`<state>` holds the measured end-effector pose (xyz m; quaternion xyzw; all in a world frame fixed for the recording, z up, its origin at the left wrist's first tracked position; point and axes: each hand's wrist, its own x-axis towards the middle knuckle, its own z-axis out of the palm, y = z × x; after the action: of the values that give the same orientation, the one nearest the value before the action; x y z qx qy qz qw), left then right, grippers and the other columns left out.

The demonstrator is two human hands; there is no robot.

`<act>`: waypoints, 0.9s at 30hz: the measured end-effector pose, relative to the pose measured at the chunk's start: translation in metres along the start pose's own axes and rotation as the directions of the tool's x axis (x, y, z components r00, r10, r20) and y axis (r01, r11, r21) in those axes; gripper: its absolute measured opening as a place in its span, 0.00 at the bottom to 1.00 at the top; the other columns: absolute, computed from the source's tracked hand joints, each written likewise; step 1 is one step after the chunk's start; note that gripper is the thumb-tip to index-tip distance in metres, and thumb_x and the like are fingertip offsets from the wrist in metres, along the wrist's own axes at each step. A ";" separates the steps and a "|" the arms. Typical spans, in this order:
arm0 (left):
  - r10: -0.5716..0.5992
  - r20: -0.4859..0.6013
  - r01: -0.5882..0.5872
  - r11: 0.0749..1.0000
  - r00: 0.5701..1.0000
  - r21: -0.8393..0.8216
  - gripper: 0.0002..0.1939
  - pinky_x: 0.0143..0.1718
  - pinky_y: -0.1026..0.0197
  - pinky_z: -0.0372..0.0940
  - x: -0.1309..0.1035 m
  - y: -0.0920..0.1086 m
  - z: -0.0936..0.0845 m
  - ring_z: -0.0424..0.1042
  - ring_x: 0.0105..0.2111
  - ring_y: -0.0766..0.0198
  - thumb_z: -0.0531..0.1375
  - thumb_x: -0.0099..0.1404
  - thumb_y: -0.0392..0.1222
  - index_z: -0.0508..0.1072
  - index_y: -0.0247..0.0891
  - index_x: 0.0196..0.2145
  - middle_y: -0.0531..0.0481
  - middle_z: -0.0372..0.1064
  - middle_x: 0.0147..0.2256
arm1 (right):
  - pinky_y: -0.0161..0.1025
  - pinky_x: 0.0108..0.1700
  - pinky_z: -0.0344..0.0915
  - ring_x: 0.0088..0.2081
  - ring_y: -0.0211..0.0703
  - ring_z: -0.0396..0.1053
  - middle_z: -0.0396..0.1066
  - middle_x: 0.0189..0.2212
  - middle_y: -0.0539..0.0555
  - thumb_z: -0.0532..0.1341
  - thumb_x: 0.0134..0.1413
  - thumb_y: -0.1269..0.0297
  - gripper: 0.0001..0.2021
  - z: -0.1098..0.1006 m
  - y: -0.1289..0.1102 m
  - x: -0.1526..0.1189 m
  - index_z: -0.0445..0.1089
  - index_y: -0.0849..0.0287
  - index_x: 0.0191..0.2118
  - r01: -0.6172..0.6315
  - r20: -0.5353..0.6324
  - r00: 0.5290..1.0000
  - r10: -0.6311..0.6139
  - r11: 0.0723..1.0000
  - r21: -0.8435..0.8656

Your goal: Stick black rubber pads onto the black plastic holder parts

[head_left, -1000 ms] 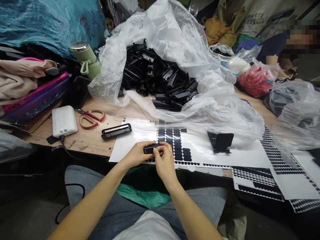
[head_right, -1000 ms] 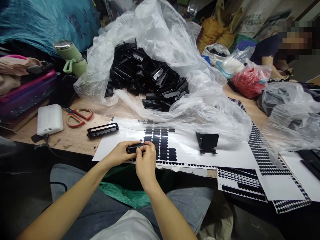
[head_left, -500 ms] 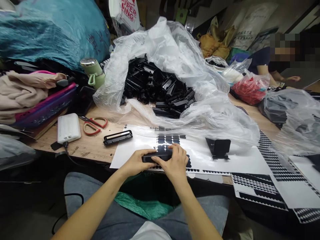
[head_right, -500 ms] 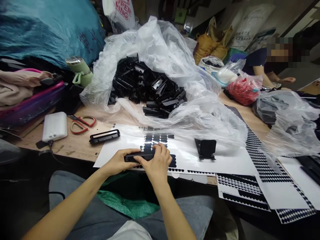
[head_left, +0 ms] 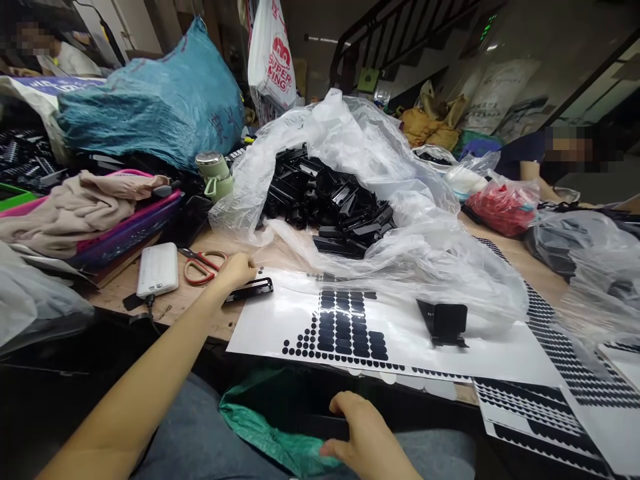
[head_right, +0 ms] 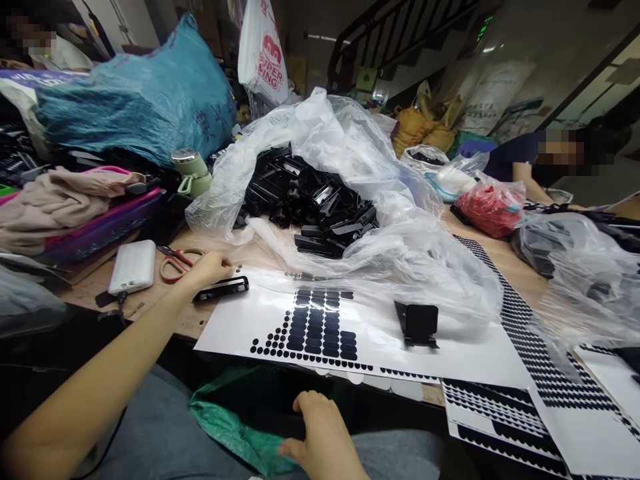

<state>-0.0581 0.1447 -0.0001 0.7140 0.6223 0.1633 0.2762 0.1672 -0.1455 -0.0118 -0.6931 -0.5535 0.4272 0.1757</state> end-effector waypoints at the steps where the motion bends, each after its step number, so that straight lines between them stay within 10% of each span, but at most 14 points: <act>1: -0.003 0.010 0.003 1.000 1.000 0.019 0.08 0.33 0.60 0.60 -0.001 -0.004 -0.001 0.70 0.32 0.50 0.60 0.47 0.43 0.71 0.34 0.21 0.42 0.72 0.24 | 0.38 0.36 0.59 0.34 0.46 0.66 0.69 0.30 0.52 0.66 0.36 0.65 0.10 0.000 -0.003 0.003 0.67 0.54 0.30 0.041 -0.032 0.999 -0.041 0.999 0.012; 8: 0.161 0.074 -0.174 0.957 0.984 0.231 0.25 0.40 0.58 0.60 -0.058 -0.039 -0.003 0.69 0.42 0.49 0.60 0.49 0.52 0.69 0.37 0.43 0.41 0.71 0.41 | 0.41 0.40 0.60 0.38 0.45 0.64 0.68 0.34 0.56 0.50 0.55 0.67 0.09 -0.008 -0.059 0.110 0.68 0.58 0.34 0.415 -0.183 0.882 -0.434 0.900 -0.135; 14: 0.267 0.005 -0.262 0.941 0.964 0.214 0.15 0.48 0.54 0.57 -0.096 -0.063 0.007 0.66 0.46 0.50 0.50 0.60 0.45 0.70 0.36 0.40 0.39 0.68 0.45 | 0.38 0.45 0.57 0.44 0.44 0.62 0.67 0.40 0.58 0.53 0.53 0.70 0.08 0.028 -0.114 0.222 0.69 0.60 0.36 0.402 -0.105 0.888 -0.447 0.867 -0.295; 20: 0.101 -0.104 -0.118 0.977 0.989 -0.176 0.17 0.43 0.56 0.61 -0.130 -0.052 0.000 0.68 0.42 0.53 0.53 0.59 0.51 0.69 0.37 0.40 0.43 0.70 0.40 | 0.43 0.43 0.58 0.45 0.52 0.64 0.65 0.43 0.68 0.53 0.53 0.70 0.11 0.054 -0.143 0.249 0.67 0.68 0.40 0.172 -0.227 0.943 -0.245 0.938 -0.300; 27: -0.105 0.259 0.252 0.726 0.960 -0.640 0.23 0.16 0.66 0.59 -0.137 -0.046 -0.006 0.70 0.22 0.64 0.58 0.55 0.51 0.64 0.35 0.45 0.48 0.70 0.29 | 0.43 0.40 0.59 0.42 0.52 0.66 0.68 0.39 0.69 0.53 0.51 0.73 0.09 0.053 -0.154 0.253 0.69 0.68 0.36 0.108 -0.224 0.960 -0.169 0.959 -0.261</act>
<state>-0.1216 0.0149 -0.0076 0.5173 0.5567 0.2729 0.5899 0.0366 0.1244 -0.0322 -0.7159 -0.6239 0.2531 0.1846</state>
